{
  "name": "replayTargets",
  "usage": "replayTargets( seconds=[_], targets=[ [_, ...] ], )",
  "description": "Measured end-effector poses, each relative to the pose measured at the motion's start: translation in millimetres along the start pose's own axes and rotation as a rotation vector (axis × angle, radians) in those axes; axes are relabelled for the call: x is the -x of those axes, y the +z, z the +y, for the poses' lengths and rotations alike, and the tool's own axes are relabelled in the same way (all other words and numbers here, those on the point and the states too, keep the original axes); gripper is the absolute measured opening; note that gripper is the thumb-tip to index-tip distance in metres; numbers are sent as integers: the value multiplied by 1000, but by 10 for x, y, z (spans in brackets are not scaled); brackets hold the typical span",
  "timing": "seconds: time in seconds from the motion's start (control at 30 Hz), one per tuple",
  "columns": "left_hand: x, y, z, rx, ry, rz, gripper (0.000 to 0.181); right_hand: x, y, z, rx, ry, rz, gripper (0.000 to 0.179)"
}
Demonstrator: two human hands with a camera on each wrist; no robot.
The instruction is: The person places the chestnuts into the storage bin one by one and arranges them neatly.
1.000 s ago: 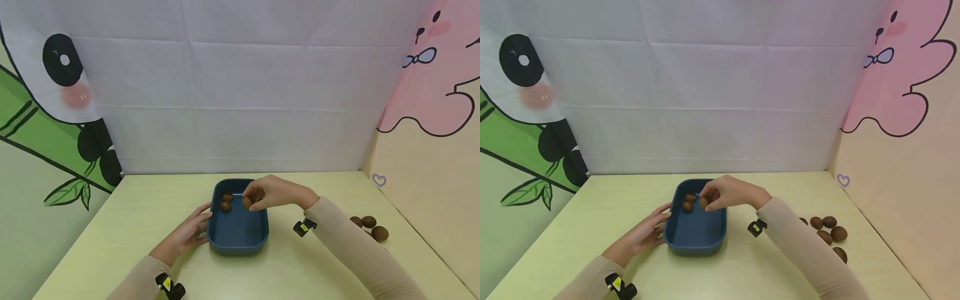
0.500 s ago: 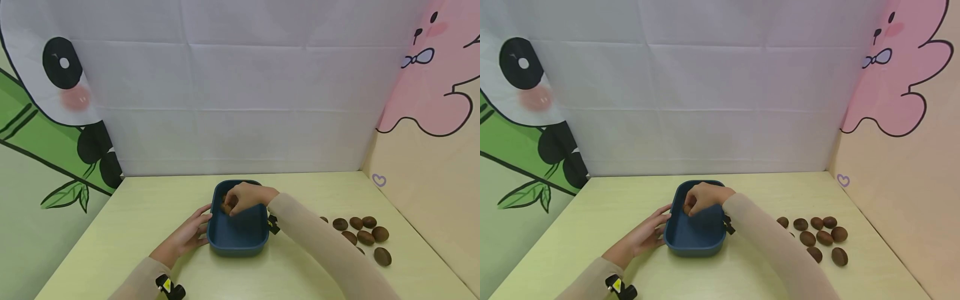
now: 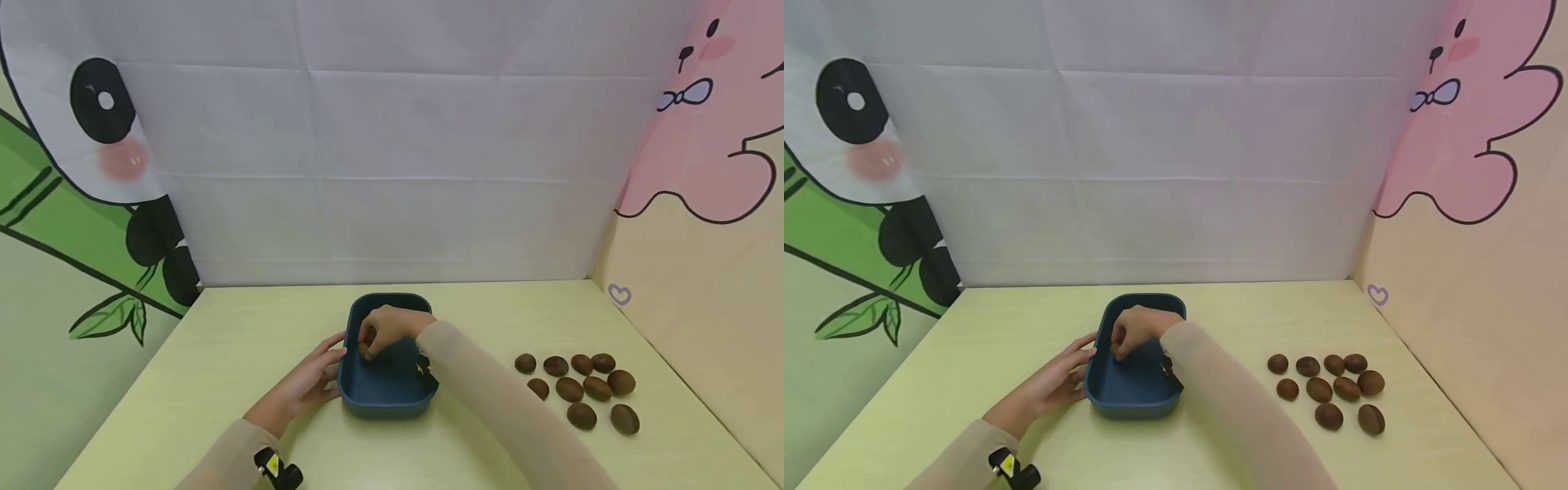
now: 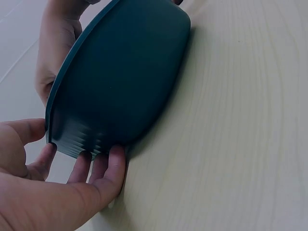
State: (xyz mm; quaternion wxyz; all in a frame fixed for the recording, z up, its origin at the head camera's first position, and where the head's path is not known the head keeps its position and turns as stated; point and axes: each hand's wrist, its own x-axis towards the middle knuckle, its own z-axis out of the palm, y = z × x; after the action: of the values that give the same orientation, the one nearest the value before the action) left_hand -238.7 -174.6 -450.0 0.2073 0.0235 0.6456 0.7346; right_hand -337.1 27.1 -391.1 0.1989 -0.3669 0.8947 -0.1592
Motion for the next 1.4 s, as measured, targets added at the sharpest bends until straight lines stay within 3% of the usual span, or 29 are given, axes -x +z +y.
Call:
replayTargets(
  seconds=[0.33, 0.73, 1.03, 1.4],
  targets=[
    [15, 14, 5, -4, 1, -10, 59, 2, 78, 20, -10, 55, 16, 21],
    [11, 20, -7, -9, 1, -1, 60, -7, 79, 24, -50, 64, 49, 21],
    [17, 23, 4, -12, 2, 7, 60, 136, -81, -9, -81, 32, 41, 23],
    [10, 11, 4, -13, 2, 11, 61, 365, -295, -28, 1, -88, 59, 31]
  ],
)
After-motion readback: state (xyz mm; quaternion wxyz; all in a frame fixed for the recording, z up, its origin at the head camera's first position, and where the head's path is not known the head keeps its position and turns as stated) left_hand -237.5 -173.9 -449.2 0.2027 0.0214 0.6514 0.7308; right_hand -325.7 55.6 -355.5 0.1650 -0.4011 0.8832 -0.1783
